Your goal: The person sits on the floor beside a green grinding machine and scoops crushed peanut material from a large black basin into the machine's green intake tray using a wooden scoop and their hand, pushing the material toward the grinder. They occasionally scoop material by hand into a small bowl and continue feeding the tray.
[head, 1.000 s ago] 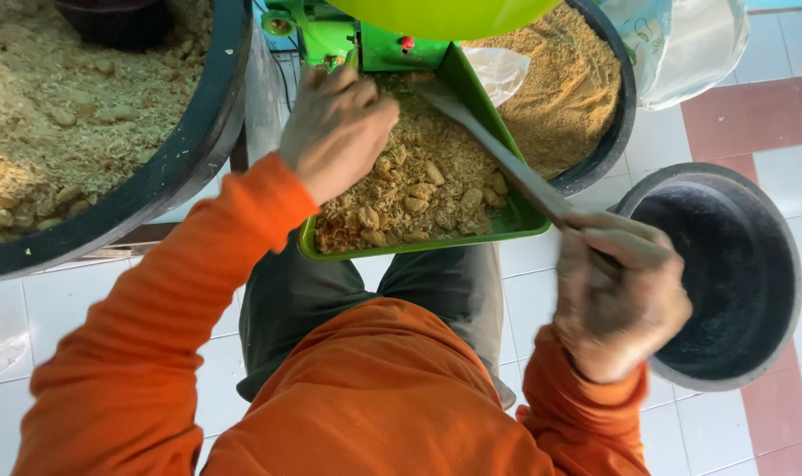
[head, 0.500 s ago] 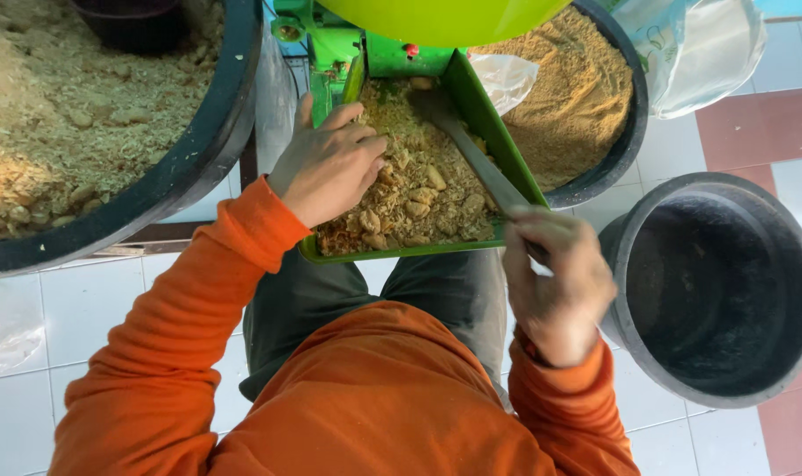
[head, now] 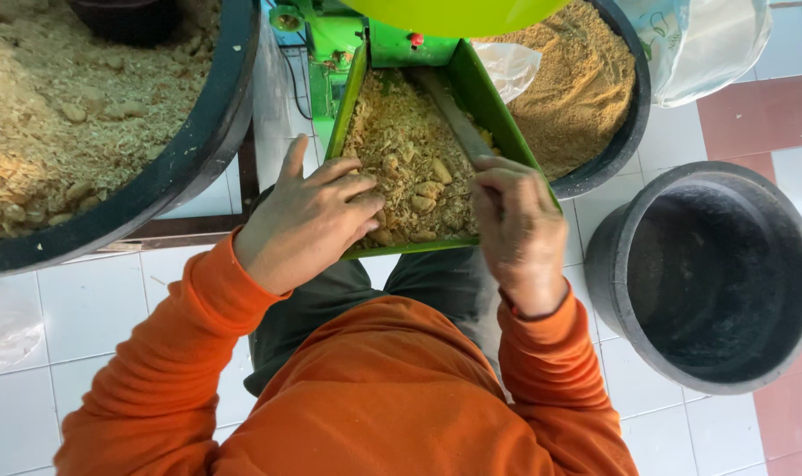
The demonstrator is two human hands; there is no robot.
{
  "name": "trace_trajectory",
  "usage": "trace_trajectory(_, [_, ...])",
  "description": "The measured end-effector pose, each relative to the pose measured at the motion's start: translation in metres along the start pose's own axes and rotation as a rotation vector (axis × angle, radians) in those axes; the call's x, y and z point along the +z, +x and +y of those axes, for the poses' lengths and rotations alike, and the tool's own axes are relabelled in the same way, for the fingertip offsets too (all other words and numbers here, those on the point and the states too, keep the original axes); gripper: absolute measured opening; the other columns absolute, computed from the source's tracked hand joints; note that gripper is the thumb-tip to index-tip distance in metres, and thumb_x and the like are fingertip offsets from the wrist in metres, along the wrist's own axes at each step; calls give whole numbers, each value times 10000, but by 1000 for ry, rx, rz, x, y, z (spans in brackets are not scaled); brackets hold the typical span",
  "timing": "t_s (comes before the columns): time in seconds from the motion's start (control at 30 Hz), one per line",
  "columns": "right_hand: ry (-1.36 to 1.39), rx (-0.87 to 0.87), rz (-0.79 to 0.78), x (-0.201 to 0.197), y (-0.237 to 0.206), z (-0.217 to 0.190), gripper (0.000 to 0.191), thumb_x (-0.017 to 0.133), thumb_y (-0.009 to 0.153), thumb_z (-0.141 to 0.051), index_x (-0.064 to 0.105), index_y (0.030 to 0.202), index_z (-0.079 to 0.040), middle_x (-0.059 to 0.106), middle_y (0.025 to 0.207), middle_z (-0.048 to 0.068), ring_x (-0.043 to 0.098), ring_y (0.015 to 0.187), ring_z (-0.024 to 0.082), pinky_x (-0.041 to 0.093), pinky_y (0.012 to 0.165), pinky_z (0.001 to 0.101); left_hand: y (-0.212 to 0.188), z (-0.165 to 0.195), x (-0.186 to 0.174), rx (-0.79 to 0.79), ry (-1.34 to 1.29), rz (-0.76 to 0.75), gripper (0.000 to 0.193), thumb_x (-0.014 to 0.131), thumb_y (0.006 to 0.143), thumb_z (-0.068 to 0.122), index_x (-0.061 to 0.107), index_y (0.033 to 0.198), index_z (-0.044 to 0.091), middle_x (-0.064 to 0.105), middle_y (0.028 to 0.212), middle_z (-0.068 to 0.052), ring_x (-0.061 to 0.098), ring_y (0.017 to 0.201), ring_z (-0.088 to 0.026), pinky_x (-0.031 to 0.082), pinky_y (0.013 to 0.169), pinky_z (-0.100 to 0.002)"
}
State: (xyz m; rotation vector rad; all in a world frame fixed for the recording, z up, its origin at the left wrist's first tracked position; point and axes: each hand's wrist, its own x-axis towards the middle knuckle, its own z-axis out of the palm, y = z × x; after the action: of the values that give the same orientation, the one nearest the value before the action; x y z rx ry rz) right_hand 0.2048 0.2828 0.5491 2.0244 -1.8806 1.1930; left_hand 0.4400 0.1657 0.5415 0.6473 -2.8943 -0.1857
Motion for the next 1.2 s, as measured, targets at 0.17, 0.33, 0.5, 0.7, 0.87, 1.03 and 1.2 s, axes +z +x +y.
trace_trajectory(0.17, [132,200,125,-70,-39,2,150,715,1147,18,566,1158,5,690,1182,168,733,1037,194,619,860,263,37,-2,16,352,11,8,401,659,878,168,690,1278,160,579,1472,-48,529,1364,-244,337,1149,-594])
trace_trajectory(0.33, [313,261,226,-137,-65,24,172,702,1203,-53,542,1228,7,692,1136,226,715,831,185,607,775,243,111,-9,61,443,132,-329,508,704,792,173,645,1296,175,434,1550,-81,415,1427,-281,266,1151,-638])
trace_trajectory(0.5, [304,248,242,-159,-77,31,176,704,1221,-92,552,1205,-4,694,1139,227,692,788,181,587,740,239,126,-22,81,184,79,-417,260,641,980,129,678,1232,77,614,1372,-114,539,1338,-293,405,1142,-579])
trace_trajectory(0.7, [187,304,48,-157,-67,11,164,683,1112,11,540,1192,6,714,1145,223,686,835,173,585,815,243,85,-36,82,454,-100,-30,409,666,827,58,665,1236,64,690,1173,-99,681,984,-238,559,904,-423])
trace_trajectory(0.87, [268,227,64,-133,-54,4,163,695,1110,62,545,1162,23,673,1133,206,703,975,191,595,906,222,123,-57,91,246,130,44,273,712,885,33,657,1146,-30,684,1037,-149,672,952,-246,585,911,-400])
trace_trajectory(1.03, [256,243,168,-148,-63,-1,176,710,1110,33,544,1169,28,700,1127,212,744,944,166,598,817,166,192,-60,100,173,176,-100,301,771,799,170,676,1002,-31,678,1007,-173,647,972,-301,552,881,-459])
trace_trajectory(1.2, [90,276,211,-152,-56,-8,191,719,998,57,545,1077,49,706,1065,241,708,791,174,564,705,204,154,-62,84,56,31,-559,248,645,952,147,701,1149,8,723,1191,-183,663,1149,-326,536,1020,-471])
